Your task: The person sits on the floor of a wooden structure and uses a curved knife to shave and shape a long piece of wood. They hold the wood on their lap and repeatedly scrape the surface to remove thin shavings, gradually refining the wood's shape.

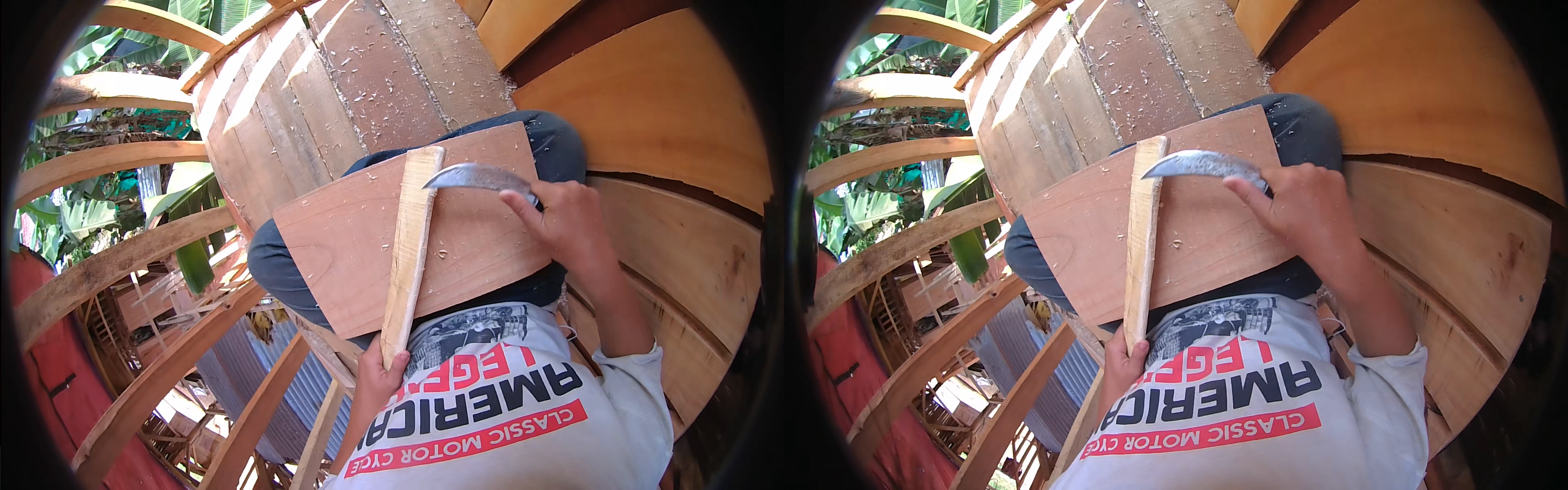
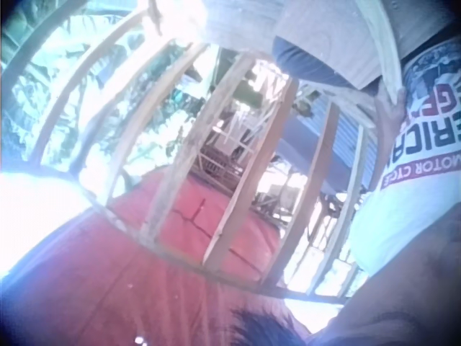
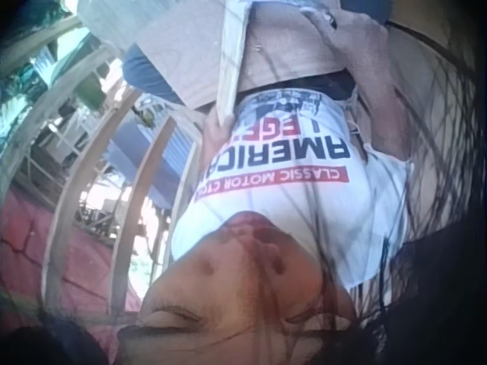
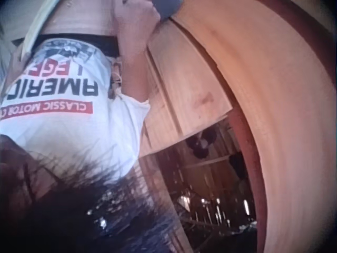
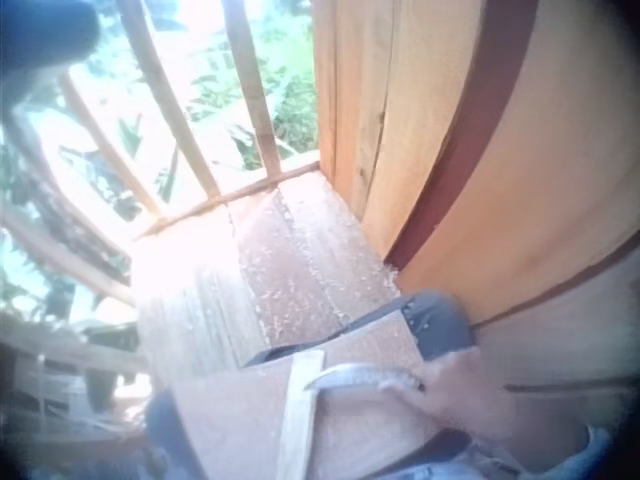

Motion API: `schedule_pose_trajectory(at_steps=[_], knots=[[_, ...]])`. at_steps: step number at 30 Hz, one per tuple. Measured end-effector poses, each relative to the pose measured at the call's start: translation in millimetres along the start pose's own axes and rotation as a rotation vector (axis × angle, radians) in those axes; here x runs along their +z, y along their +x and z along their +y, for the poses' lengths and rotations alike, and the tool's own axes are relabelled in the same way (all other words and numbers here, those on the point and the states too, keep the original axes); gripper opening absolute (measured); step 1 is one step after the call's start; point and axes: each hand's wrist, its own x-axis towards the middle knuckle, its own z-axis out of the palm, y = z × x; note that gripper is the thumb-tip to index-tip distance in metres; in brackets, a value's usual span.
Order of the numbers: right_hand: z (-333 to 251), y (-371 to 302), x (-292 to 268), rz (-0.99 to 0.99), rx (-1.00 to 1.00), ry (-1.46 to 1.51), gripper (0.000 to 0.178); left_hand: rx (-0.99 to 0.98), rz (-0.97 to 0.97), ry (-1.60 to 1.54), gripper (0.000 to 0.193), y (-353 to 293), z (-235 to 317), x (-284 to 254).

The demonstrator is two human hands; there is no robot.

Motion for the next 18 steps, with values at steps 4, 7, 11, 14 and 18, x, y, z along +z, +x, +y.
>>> schedule_pose_trajectory(at_steps=[4,7,11,14,18], knots=[[-20,-10,35,-0.016,-0.168,0.018,0.057,-0.01,-0.011,-0.001,0.04,2,2,2],[-13,7,28,0.013,-0.123,-0.03,0.058,-0.05,-0.016,0.027,0.04,2,12,0],[-7,8,26,0.098,-0.029,-0.058,0.061,-0.041,-0.043,0.0,0.04,4,12,1],[33,32,8,0.229,0.296,0.012,0.063,-0.025,-0.068,-0.072,0.041,-3,-3,5],[22,15,-20,0.124,0.158,0.038,0.061,-0.042,-0.089,-0.122,0.044,-5,-5,3]])
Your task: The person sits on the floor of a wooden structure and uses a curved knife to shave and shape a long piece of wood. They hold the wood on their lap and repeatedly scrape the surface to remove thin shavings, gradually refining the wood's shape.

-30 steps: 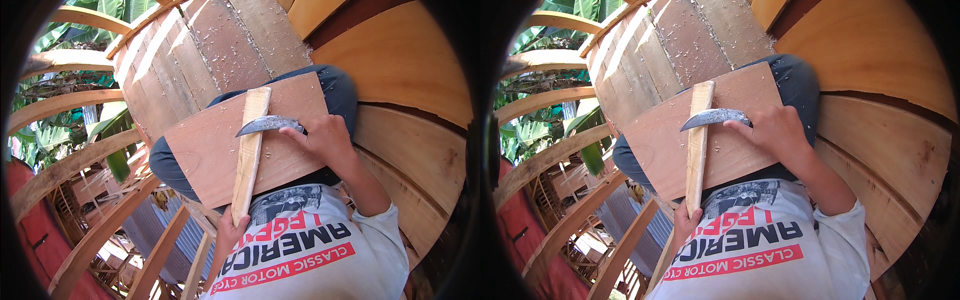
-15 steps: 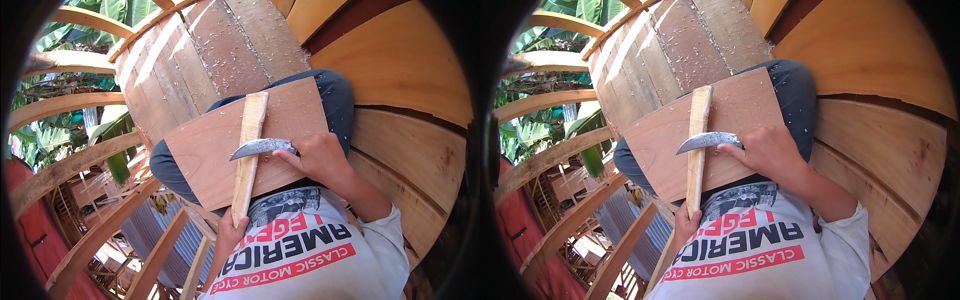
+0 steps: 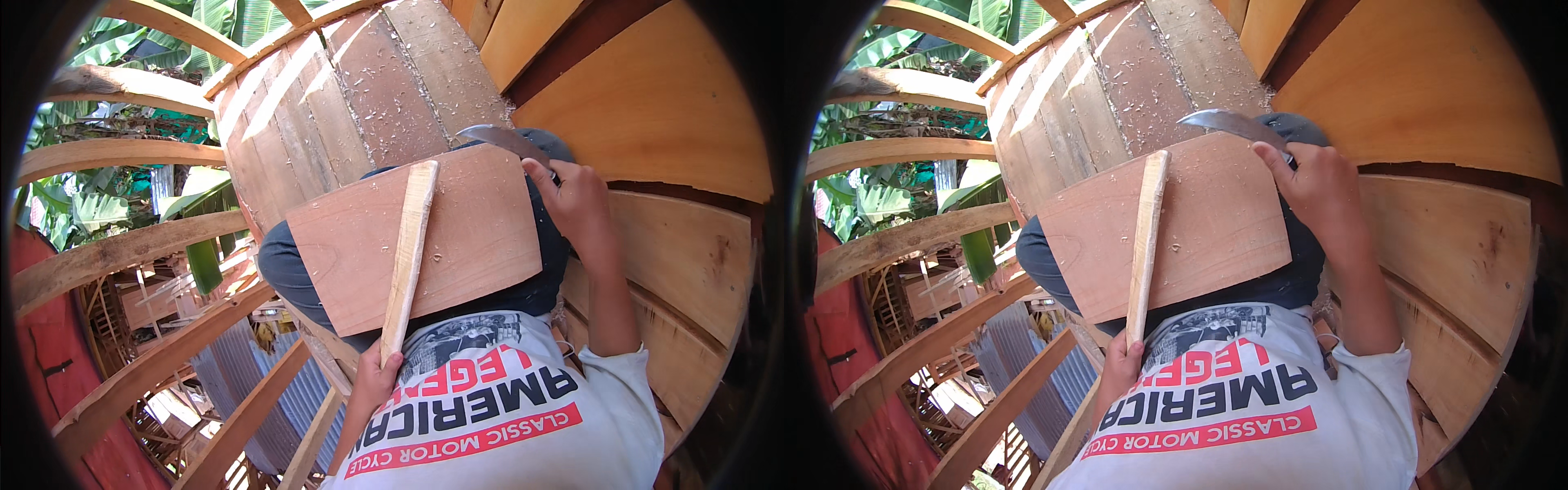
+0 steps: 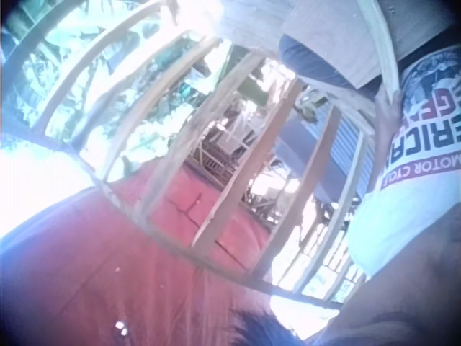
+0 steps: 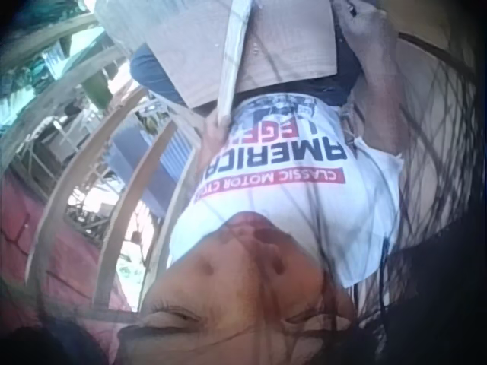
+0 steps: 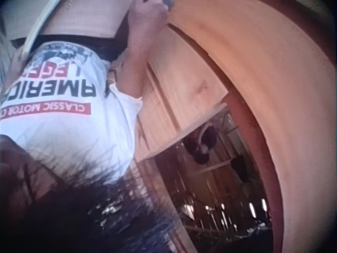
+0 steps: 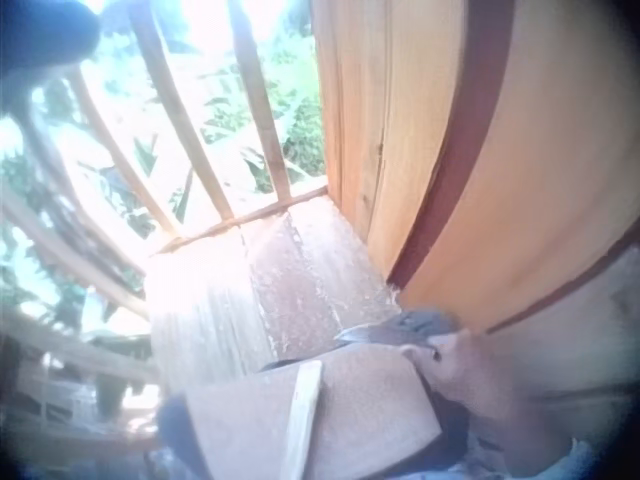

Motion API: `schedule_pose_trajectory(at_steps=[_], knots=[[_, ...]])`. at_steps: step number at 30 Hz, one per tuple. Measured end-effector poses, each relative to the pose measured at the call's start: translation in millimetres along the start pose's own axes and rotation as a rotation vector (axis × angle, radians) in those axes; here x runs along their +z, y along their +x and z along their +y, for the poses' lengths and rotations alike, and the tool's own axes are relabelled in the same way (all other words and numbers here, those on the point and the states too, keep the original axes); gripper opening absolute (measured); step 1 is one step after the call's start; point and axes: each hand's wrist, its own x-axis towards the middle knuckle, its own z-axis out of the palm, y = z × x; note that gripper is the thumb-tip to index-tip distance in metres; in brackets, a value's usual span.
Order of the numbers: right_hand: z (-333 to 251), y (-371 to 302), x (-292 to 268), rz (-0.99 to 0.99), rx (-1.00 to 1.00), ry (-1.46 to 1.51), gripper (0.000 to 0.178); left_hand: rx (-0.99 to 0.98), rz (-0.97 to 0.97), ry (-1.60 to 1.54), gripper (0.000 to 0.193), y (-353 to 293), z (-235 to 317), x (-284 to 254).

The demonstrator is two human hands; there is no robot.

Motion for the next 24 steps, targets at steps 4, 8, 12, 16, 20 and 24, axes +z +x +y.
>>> schedule_pose_trajectory(at_steps=[4,8,12,16,20,24], knots=[[-26,-40,33,-0.095,-0.271,0.195,0.052,-0.021,-0.155,-0.212,0.044,7,-18,-10],[-36,-58,46,-0.135,-0.42,0.333,0.039,0.012,-0.233,-0.285,0.046,3,-4,-15],[-33,-35,43,0.149,-0.435,0.3,0.046,0.041,-0.178,-0.205,0.048,-3,29,-17],[-39,-29,17,0.223,-0.552,0.295,0.044,0.113,-0.173,-0.153,0.045,0,37,-24],[-36,-8,9,0.299,-0.485,0.346,0.042,0.075,-0.062,-0.029,0.063,-2,71,-25],[-52,-21,15,0.327,-0.685,0.365,0.044,0.159,-0.096,0.072,0.07,13,72,-35]])
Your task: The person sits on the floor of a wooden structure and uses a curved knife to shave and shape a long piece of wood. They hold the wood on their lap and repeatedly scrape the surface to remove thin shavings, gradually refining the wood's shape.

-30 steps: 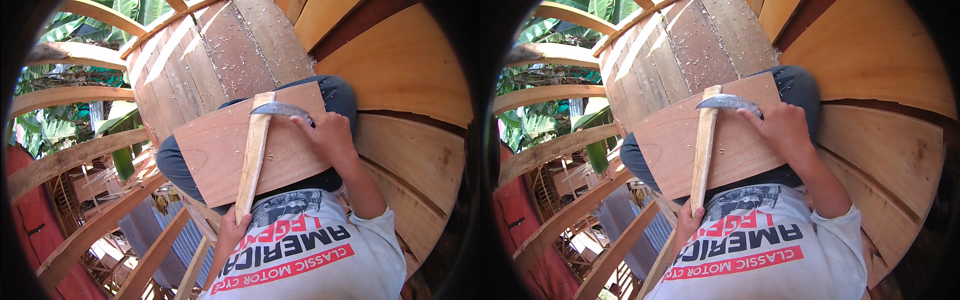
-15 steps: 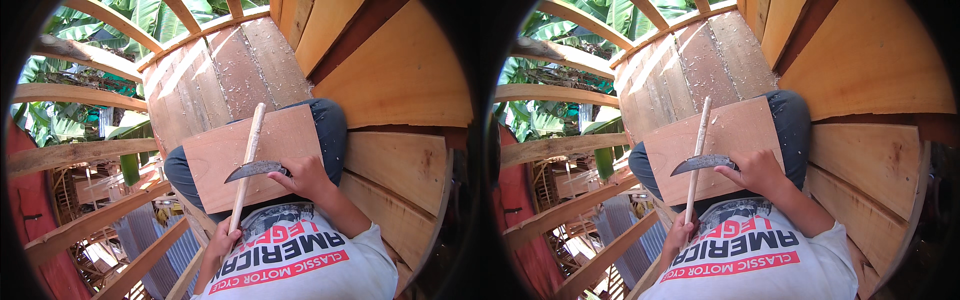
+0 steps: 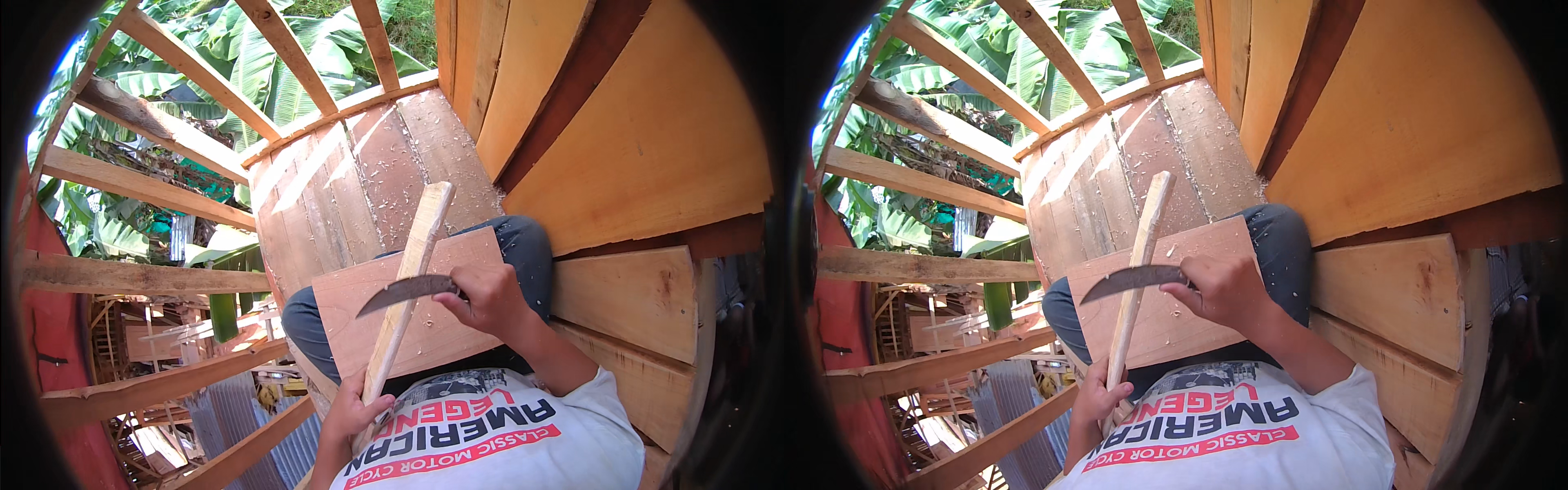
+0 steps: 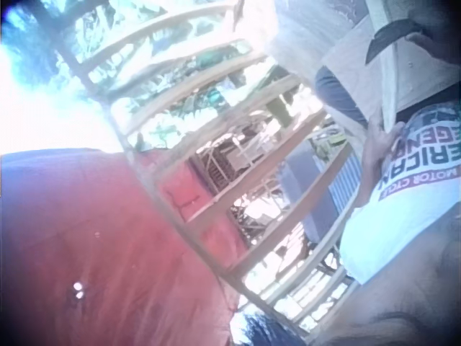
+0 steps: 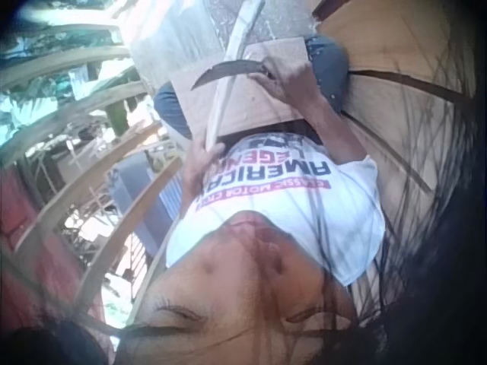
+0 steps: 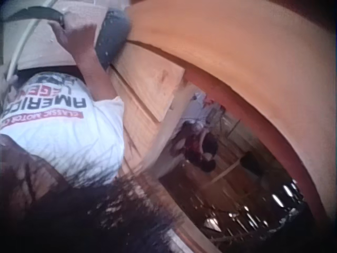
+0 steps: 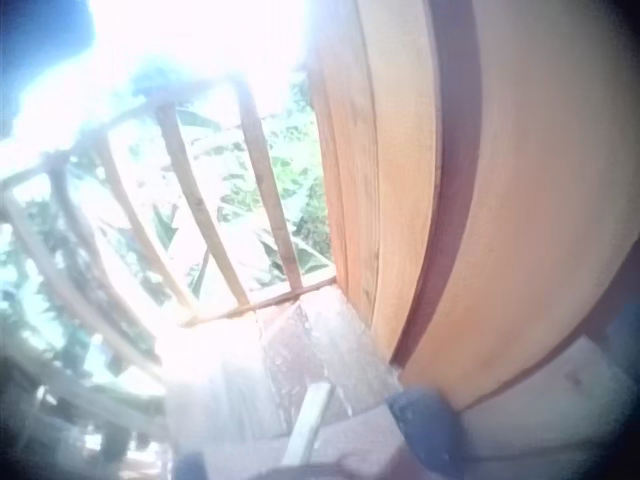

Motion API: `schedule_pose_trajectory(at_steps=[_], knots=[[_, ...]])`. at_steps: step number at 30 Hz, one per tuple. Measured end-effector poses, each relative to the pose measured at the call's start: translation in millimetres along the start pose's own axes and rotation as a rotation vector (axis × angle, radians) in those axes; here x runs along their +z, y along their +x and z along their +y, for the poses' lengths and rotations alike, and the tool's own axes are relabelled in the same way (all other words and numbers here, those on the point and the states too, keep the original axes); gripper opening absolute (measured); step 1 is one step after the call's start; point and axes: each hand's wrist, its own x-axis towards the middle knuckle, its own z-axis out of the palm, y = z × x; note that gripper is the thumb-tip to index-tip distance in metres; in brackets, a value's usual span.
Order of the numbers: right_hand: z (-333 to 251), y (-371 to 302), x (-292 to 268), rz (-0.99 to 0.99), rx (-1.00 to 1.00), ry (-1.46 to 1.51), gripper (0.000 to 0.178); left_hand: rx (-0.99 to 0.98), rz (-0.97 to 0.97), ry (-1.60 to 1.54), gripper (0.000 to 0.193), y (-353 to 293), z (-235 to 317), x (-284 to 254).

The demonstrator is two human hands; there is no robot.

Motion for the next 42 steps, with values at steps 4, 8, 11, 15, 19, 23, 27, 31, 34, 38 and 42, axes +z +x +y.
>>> schedule_pose_trajectory(at_steps=[4,8,11,15,19,23,27,31,34,38,42], knots=[[30,18,-12,0.071,0.159,-0.098,0.041,0.012,0.002,-0.034,0.069,0,9,-5],[9,11,-6,-0.021,-0.171,-0.039,0.043,-0.014,-0.056,-0.022,0.067,8,15,-5],[23,23,-14,0.037,0.07,-0.1,0.043,0.023,-0.025,-0.024,0.065,11,20,-5],[12,16,-7,0.045,0.208,0.061,0.039,0.052,-0.058,-0.031,0.063,22,22,-2],[5,16,-18,-0.166,0.442,0.321,0.035,0.086,-0.085,-0.125,0.041,25,12,-10],[9,7,-34,-0.422,0.359,0.87,0.021,0.054,-0.203,-0.291,0.039,32,4,-13],[5,1,-52,-0.796,0.613,1.282,0.01,0.005,-0.217,-0.311,0.037,37,13,-16],[24,3,-62,-0.46,0.643,1.166,0.007,0.131,-0.215,-0.227,0.037,40,11,-14],[19,2,-54,-0.319,0.631,1.128,0.011,0.126,-0.196,-0.207,0.039,39,25,-9],[16,0,-53,-0.342,0.646,1.165,0.011,0.118,-0.174,-0.086,0.05,35,29,-14],[17,-1,-50,-0.278,0.662,1.257,0.012,0.079,-0.168,-0.101,0.045,36,31,-10]])
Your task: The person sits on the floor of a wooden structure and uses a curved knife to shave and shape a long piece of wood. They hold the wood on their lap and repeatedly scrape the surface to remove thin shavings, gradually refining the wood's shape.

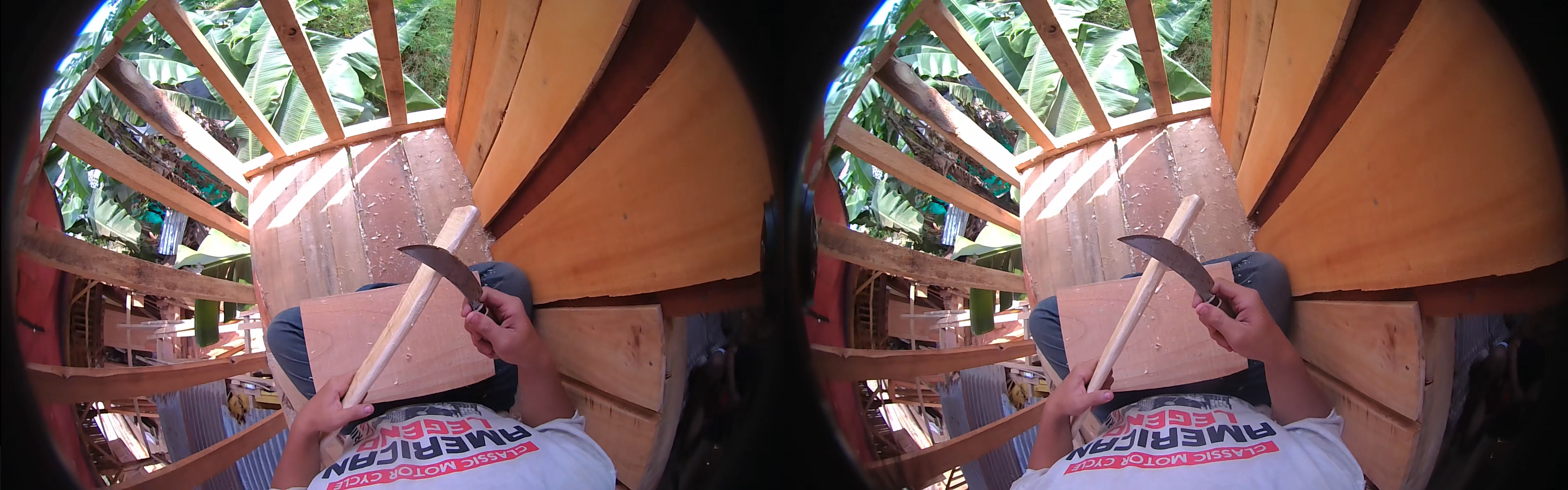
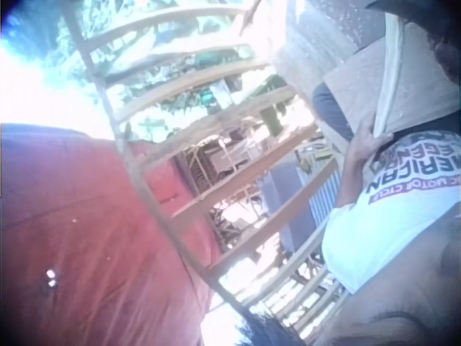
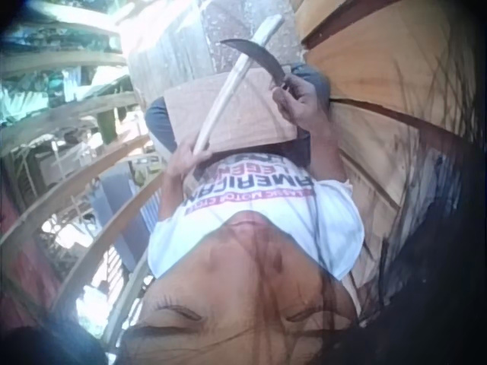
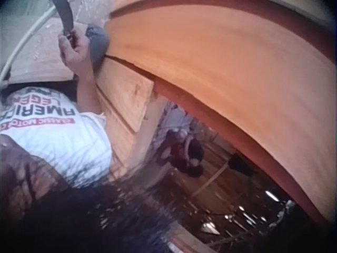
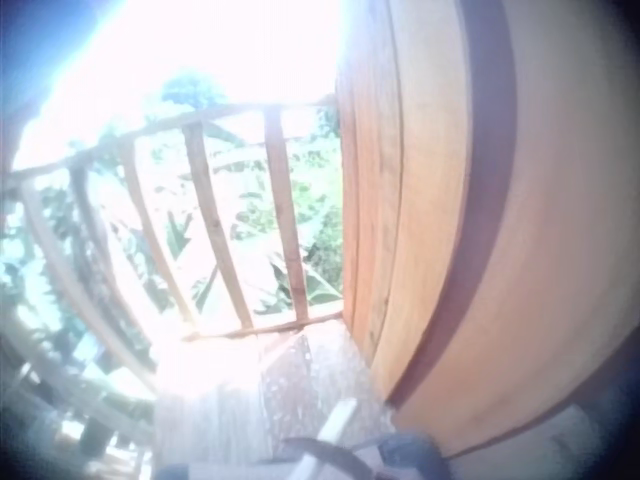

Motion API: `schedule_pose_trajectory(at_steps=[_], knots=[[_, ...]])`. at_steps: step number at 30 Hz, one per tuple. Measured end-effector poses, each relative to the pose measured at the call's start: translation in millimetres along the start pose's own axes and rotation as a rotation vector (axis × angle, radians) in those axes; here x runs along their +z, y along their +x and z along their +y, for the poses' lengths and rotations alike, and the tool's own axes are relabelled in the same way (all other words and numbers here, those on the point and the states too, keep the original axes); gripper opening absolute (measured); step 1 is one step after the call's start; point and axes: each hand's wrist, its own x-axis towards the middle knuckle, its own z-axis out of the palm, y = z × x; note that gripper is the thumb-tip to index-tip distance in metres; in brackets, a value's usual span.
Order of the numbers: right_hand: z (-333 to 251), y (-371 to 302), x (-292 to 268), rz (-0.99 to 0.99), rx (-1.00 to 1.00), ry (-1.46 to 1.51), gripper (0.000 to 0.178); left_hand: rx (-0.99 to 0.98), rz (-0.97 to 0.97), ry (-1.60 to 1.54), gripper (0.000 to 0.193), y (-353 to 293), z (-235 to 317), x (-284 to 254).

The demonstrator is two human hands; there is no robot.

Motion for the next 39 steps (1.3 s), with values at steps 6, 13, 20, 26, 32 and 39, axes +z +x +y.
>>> schedule_pose_trajectory(at_steps=[6,13,20,26,32,39], knots=[[6,3,-12,-0.181,-0.002,0.258,0.018,0.016,-0.017,-0.035,0.047,-2,-7,-4],[17,5,-18,-0.179,0.173,0.337,0.018,-0.025,-0.029,-0.035,0.047,-2,-1,-8],[34,5,4,0.197,-0.075,-0.102,0.025,-0.015,0.028,0.03,0.048,4,12,-8],[49,5,10,0.371,-0.234,-0.364,0.029,-0.023,-0.001,0.059,0.049,8,21,-11],[48,13,7,0.575,-0.477,-0.632,0.028,-0.088,-0.214,-0.395,0.05,7,-5,-7],[23,1,-8,0.245,-0.199,-0.237,0.023,-0.028,-0.079,-0.171,0.047,5,-7,-7]])
